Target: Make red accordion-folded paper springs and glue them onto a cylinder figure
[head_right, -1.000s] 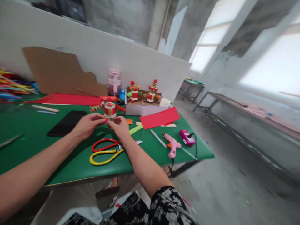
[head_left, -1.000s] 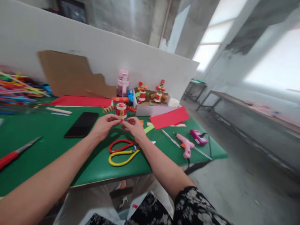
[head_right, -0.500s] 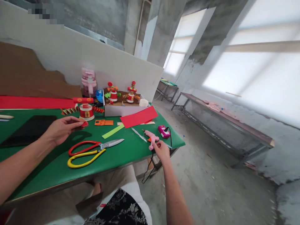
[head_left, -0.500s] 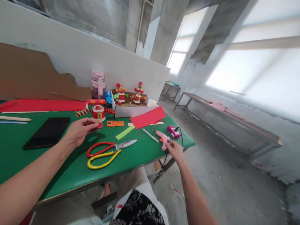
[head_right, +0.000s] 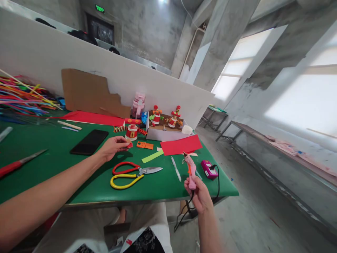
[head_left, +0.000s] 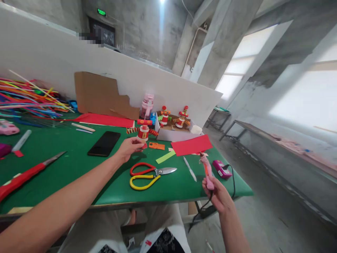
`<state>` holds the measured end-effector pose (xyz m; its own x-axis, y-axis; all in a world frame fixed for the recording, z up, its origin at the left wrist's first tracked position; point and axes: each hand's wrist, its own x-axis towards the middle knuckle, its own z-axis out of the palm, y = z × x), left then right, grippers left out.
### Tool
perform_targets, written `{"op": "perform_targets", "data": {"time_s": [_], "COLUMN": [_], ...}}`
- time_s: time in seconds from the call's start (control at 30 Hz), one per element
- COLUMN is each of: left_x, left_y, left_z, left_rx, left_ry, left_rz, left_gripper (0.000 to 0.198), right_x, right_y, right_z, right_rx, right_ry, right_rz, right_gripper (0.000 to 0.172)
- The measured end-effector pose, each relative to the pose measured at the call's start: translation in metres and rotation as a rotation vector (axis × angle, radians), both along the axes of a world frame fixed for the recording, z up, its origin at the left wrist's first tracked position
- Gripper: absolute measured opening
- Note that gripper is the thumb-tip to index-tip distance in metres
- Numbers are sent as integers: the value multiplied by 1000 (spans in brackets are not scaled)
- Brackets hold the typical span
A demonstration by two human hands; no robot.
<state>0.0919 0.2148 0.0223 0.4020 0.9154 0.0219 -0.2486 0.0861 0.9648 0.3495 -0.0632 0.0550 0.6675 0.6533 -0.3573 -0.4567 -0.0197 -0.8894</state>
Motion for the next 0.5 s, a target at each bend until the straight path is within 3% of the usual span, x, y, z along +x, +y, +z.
{"op": "perform_targets", "data": {"time_s": [0.1, 0.17, 0.3, 0.5], "left_x": [0, 0, 1, 0], "left_y": [-2, -3, -5, -3], "left_z": [3, 5, 10, 9], "left_rx": [25, 34, 38, 59], "left_ry": [-15, -17, -6, 20], "left_rz": [9, 12, -9, -27], "left_gripper": [43, 43, 38, 34], "right_x": [-24, -41, -74, -108], "right_y": [13, 27, 55, 87], "right_z": [1, 3, 8, 11], "right_rx": [186, 204, 182, 117], "right_ry": [291, 292, -68, -517], "right_rz": [245, 314, 339, 529], "right_gripper": [18, 16, 29, 41]}}
